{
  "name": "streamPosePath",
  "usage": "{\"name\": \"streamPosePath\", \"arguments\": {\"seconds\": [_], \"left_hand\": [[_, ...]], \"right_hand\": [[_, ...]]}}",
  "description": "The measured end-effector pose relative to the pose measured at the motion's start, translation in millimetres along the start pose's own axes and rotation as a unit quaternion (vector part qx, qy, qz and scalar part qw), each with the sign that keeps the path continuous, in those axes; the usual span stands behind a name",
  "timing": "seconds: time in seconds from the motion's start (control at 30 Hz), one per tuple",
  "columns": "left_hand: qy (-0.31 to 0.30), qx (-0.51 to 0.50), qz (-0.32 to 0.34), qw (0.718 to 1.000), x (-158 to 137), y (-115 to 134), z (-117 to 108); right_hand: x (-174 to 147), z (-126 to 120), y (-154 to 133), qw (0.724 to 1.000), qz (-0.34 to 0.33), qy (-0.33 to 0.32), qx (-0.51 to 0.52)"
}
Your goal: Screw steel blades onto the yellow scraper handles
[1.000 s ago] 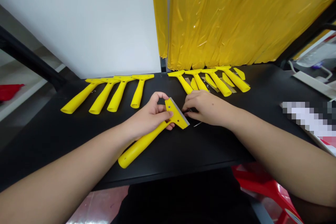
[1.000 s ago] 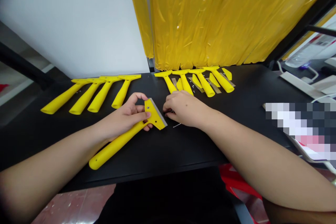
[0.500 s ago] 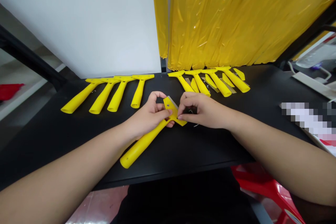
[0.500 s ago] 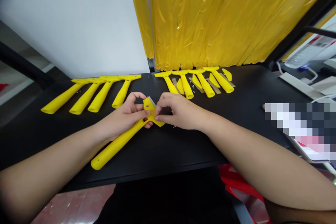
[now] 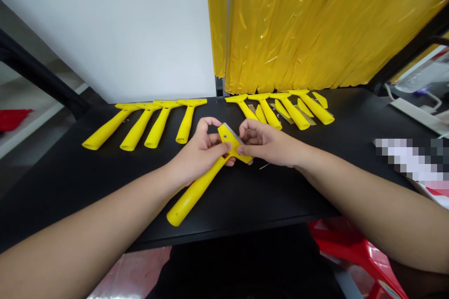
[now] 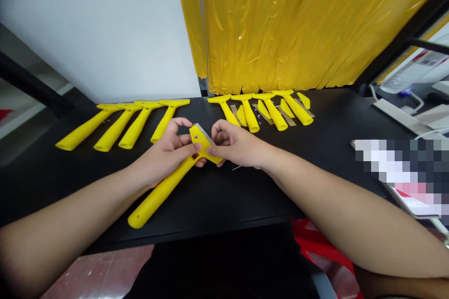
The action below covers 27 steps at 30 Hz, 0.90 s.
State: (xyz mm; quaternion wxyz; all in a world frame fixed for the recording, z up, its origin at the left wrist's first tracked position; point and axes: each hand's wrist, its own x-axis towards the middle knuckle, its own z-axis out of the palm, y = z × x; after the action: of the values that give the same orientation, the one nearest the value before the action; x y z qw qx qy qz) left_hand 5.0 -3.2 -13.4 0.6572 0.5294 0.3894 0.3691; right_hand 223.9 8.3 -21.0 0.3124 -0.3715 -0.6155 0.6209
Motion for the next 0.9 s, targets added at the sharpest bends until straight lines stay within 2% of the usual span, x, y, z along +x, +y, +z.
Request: {"name": "streamPosePath", "arguments": {"seconds": [0.3,0.63,0.8,0.9], "left_hand": [[0.022,-0.025,0.04,0.999,2,-3,1],[-0.036,0.042,0.005,0.998,-1,-2,-5],[-0.016,0.117,0.036,0.992,0,-5,-11],[-0.008,0.119,0.047,0.992,1,-5,-10]], "right_hand": [[1,7,-2,0.991,0.07,0.026,0.115],[-2,-1,-8,0.984,0.114,-0.052,0.129],[-2,2,-8,0.984,0.113,-0.032,0.133],[-1,5,-6,0.986,0.115,-0.009,0.12]]}}
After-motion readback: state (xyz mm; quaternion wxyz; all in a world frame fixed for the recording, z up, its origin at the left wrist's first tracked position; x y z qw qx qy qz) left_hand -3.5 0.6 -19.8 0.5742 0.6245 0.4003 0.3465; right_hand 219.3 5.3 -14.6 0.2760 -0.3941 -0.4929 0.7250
